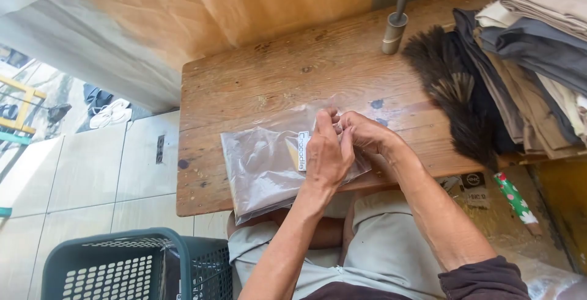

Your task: Folding a pair of pants and sealing them inside a plastic shipping bag for dispatch.

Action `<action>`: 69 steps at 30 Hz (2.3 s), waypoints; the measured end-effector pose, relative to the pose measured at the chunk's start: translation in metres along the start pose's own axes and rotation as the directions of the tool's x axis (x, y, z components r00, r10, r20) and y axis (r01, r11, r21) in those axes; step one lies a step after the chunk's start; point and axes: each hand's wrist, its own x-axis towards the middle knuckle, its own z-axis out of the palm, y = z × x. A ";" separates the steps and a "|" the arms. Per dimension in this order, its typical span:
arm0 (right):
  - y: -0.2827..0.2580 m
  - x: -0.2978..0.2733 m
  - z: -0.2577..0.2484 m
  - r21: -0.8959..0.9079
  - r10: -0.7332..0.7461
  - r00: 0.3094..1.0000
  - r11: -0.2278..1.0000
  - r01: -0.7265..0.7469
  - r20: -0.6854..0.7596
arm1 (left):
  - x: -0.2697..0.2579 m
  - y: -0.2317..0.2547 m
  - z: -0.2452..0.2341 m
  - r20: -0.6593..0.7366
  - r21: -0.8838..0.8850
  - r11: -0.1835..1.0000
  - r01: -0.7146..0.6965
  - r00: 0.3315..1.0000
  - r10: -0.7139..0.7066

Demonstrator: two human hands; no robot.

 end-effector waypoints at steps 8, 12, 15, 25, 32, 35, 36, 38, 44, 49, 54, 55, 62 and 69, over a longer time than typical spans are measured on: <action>-0.103 -0.040 0.066 0.441 0.248 0.945 0.839 -0.319 0.213 | -0.066 -0.156 -0.118 -0.311 0.361 0.874 0.326 0.925 -0.217; -0.119 -0.039 0.083 0.542 0.304 0.918 0.741 -0.397 0.256 | -0.082 -0.184 -0.159 -0.280 0.343 0.812 0.472 0.877 -0.391; -0.118 -0.032 0.088 0.501 0.328 0.912 0.762 -0.410 0.248 | -0.089 -0.192 -0.147 -0.271 0.420 0.836 0.352 0.928 -0.255; -0.108 -0.010 0.094 0.475 0.390 0.881 0.742 -0.472 0.266 | -0.088 -0.197 -0.146 -0.308 0.322 0.872 0.369 0.912 -0.272; -0.123 -0.019 0.114 0.520 0.357 0.933 0.791 -0.322 0.034 | -0.087 -0.204 -0.143 -0.272 0.341 0.847 0.407 0.905 -0.326; -0.113 -0.012 0.112 0.555 0.346 0.937 0.771 -0.314 0.050 | -0.086 -0.203 -0.143 -0.265 0.352 0.843 0.407 0.907 -0.328; -0.108 -0.008 0.110 0.577 0.337 0.938 0.753 -0.317 0.077 | -0.086 -0.204 -0.143 -0.266 0.357 0.842 0.405 0.908 -0.324; -0.114 -0.005 0.115 0.590 0.341 0.934 0.736 -0.333 0.102 | -0.086 -0.207 -0.141 -0.269 0.349 0.842 0.412 0.905 -0.331; -0.129 -0.014 0.109 0.515 0.286 0.954 0.807 -0.289 0.087 | -0.087 -0.210 -0.141 -0.273 0.354 0.844 0.404 0.907 -0.319; -0.121 -0.041 0.099 0.517 0.231 0.967 0.818 -0.253 0.109 | -0.085 -0.198 -0.146 -0.252 0.360 0.836 0.413 0.906 -0.340; -0.090 -0.105 0.084 0.351 0.109 0.983 0.935 -0.050 -0.151 | -0.085 -0.206 -0.143 -0.290 0.428 0.818 0.385 0.915 -0.280; -0.077 -0.119 0.080 0.366 0.107 0.974 0.930 -0.026 -0.202 | -0.086 -0.210 -0.148 -0.243 0.424 0.837 0.346 0.934 -0.263; -0.022 -0.243 0.029 0.180 0.098 0.936 0.983 -0.038 -0.338 | -0.056 -0.209 -0.146 -0.048 0.277 0.950 0.144 0.990 -0.136; 0.078 -0.247 -0.056 0.076 0.318 0.438 0.870 -0.486 -0.841 | -0.056 -0.212 -0.144 -0.056 0.165 0.972 0.168 0.985 -0.161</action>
